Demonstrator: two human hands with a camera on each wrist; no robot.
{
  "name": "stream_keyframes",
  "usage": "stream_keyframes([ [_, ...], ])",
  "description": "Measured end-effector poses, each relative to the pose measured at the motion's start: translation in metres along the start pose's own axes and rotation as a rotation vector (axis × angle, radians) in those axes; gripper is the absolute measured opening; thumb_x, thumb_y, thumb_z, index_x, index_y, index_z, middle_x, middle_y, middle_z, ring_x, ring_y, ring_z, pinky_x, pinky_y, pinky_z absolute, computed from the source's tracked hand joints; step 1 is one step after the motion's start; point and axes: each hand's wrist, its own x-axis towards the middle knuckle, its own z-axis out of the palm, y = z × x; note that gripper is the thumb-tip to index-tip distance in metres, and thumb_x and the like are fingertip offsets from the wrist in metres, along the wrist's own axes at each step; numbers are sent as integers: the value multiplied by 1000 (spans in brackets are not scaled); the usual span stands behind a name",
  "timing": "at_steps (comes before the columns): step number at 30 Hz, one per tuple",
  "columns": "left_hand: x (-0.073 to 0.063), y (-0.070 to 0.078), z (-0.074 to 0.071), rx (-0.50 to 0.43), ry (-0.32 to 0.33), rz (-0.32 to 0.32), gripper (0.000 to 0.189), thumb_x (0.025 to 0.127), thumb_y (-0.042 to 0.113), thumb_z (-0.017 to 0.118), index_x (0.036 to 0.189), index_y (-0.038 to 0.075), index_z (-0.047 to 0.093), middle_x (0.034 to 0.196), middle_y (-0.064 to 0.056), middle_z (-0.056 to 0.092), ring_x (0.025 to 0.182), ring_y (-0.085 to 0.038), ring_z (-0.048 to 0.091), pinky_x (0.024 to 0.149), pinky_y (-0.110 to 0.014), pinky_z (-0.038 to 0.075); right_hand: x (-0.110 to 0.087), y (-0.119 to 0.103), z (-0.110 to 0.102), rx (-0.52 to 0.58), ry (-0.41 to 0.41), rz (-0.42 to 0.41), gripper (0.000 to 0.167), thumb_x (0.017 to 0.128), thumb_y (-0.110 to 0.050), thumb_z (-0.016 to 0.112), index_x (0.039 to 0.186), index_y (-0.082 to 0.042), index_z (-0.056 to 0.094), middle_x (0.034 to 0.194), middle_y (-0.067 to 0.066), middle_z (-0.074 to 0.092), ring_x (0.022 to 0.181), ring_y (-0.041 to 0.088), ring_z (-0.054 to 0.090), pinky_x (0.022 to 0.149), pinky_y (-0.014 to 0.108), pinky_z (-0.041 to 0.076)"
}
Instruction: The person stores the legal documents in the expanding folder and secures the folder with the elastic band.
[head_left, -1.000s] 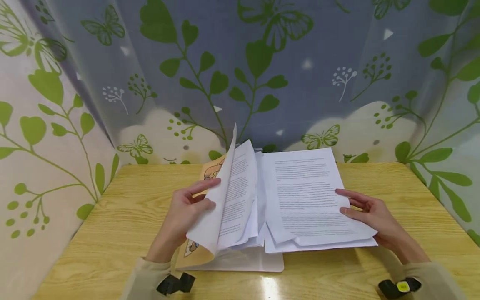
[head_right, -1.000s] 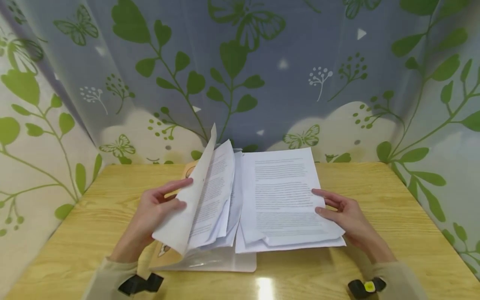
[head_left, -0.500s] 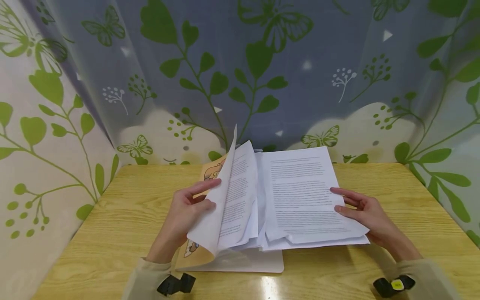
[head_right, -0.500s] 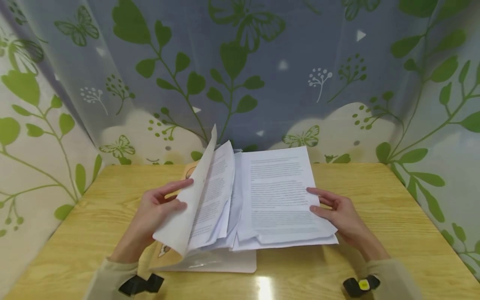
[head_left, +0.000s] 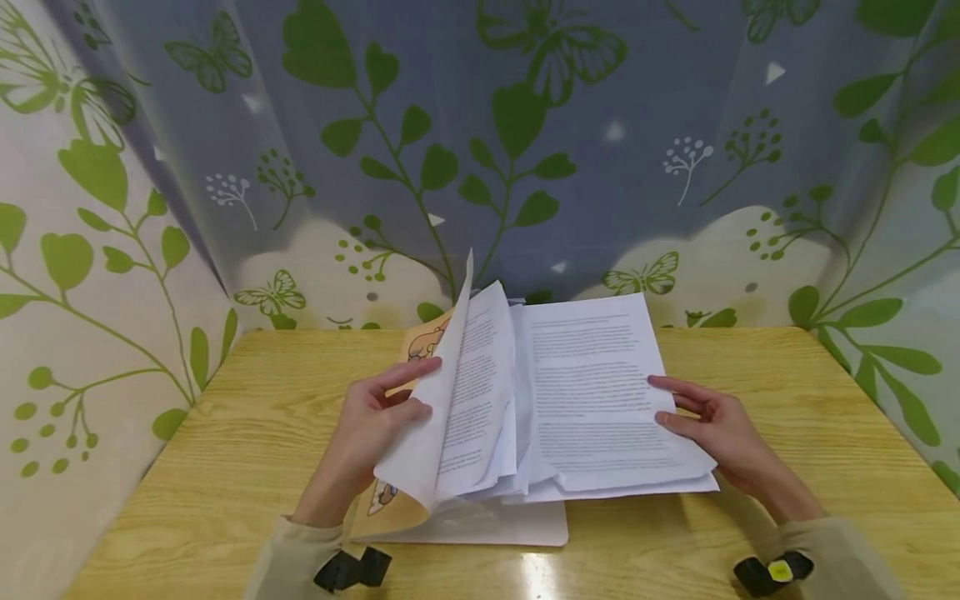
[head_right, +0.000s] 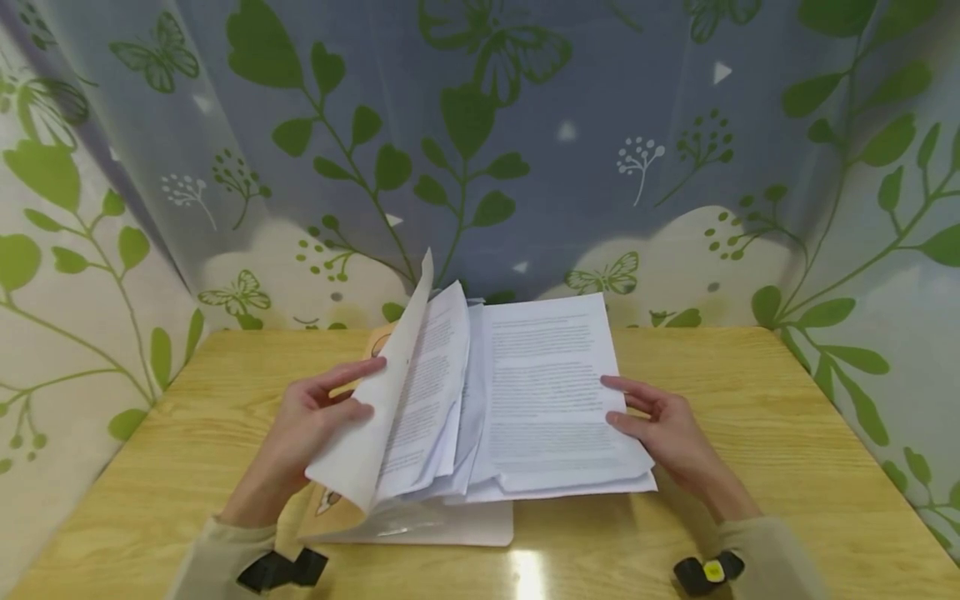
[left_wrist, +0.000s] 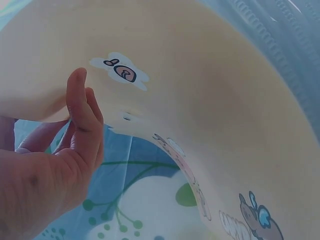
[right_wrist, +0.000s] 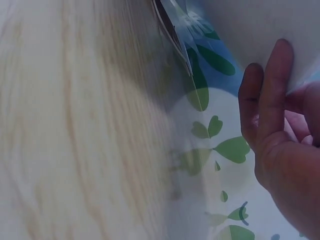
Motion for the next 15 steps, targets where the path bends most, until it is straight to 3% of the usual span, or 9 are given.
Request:
stream_keyframes([
  [15, 1, -1, 1, -21, -1, 9, 51, 89, -6, 59, 138, 9, 65, 147, -8, 54, 85, -20, 71, 67, -31, 62, 2, 0, 11, -33, 12, 0, 57, 98, -18, 69, 151, -13, 51, 114, -22, 70, 93, 8, 73, 74, 29, 63],
])
